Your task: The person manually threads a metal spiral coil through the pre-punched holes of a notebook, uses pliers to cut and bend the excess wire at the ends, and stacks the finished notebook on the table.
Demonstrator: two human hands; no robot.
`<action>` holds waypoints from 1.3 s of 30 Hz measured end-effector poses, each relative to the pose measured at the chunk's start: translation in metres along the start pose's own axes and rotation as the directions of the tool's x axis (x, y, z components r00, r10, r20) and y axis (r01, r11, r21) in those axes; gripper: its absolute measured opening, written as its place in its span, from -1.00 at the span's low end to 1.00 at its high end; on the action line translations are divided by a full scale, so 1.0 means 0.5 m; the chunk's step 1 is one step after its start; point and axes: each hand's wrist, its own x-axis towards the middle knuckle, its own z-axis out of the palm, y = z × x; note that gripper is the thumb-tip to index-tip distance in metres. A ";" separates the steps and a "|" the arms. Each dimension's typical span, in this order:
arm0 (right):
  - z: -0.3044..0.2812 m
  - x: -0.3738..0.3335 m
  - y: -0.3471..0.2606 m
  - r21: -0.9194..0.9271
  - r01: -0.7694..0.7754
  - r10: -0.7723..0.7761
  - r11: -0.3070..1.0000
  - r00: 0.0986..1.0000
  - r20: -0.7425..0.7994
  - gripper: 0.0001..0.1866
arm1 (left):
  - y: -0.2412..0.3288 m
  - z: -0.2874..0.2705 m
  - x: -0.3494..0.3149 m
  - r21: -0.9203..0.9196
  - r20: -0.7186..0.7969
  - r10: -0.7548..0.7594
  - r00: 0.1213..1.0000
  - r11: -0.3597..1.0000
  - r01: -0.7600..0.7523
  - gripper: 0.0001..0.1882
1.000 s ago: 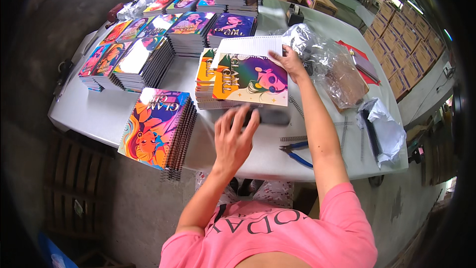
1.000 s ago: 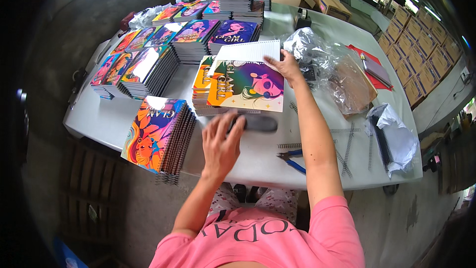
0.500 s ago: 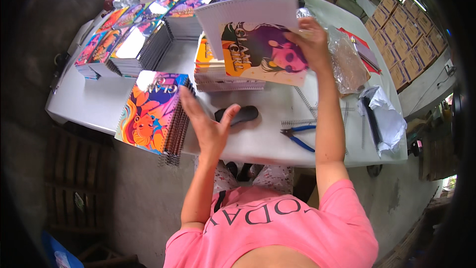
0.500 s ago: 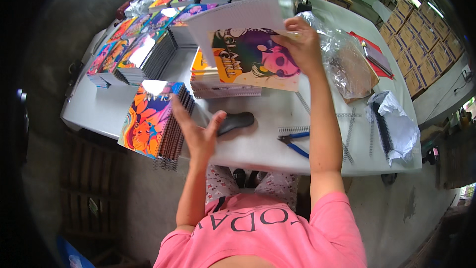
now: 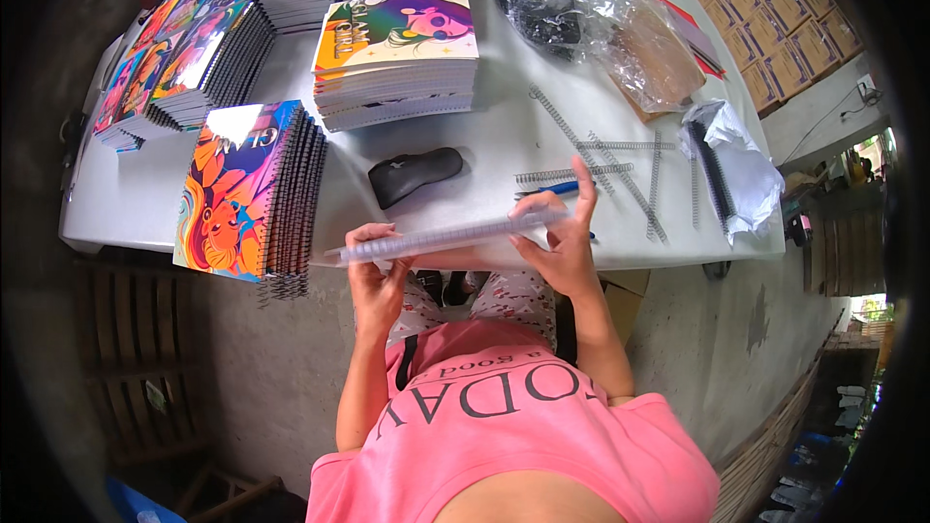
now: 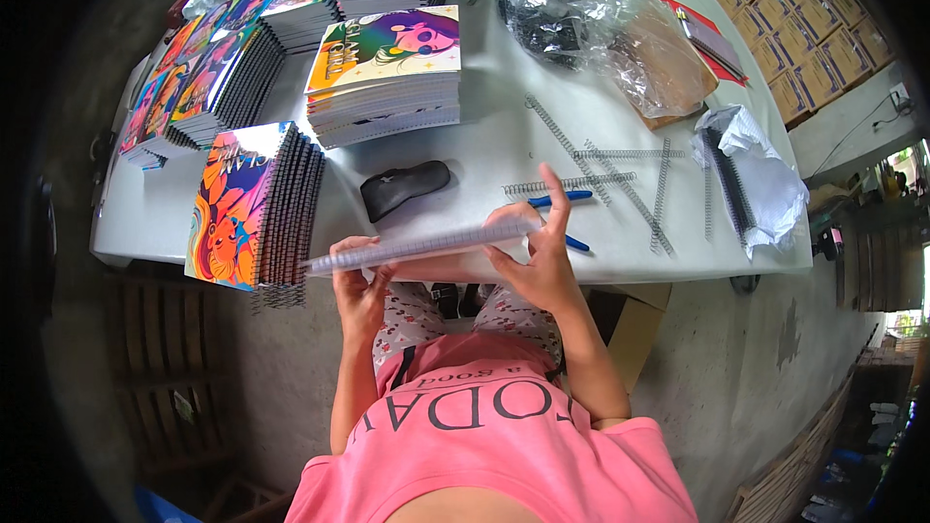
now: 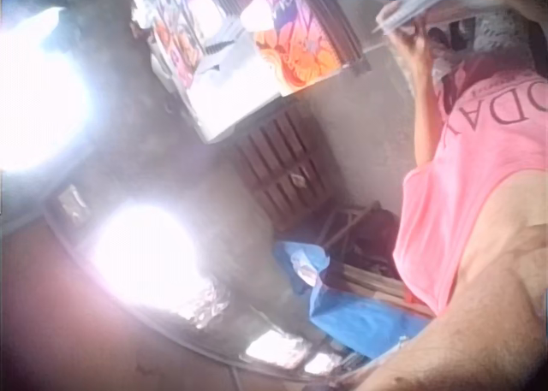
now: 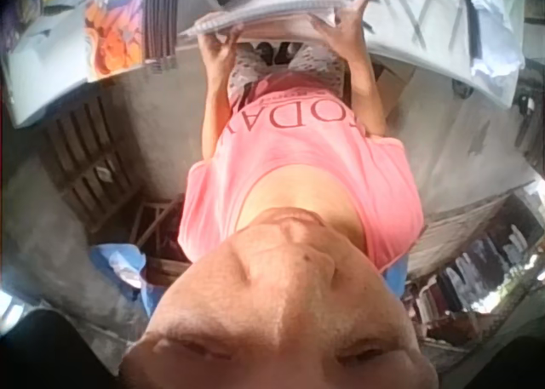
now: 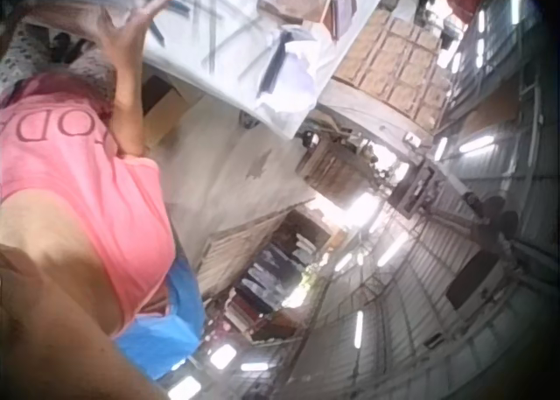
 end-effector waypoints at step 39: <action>-0.172 0.110 0.057 -0.323 -0.193 0.264 0.926 0.946 0.191 -0.66 | 0.138 0.142 0.046 0.671 0.423 0.486 0.765 0.400 -0.625 -0.64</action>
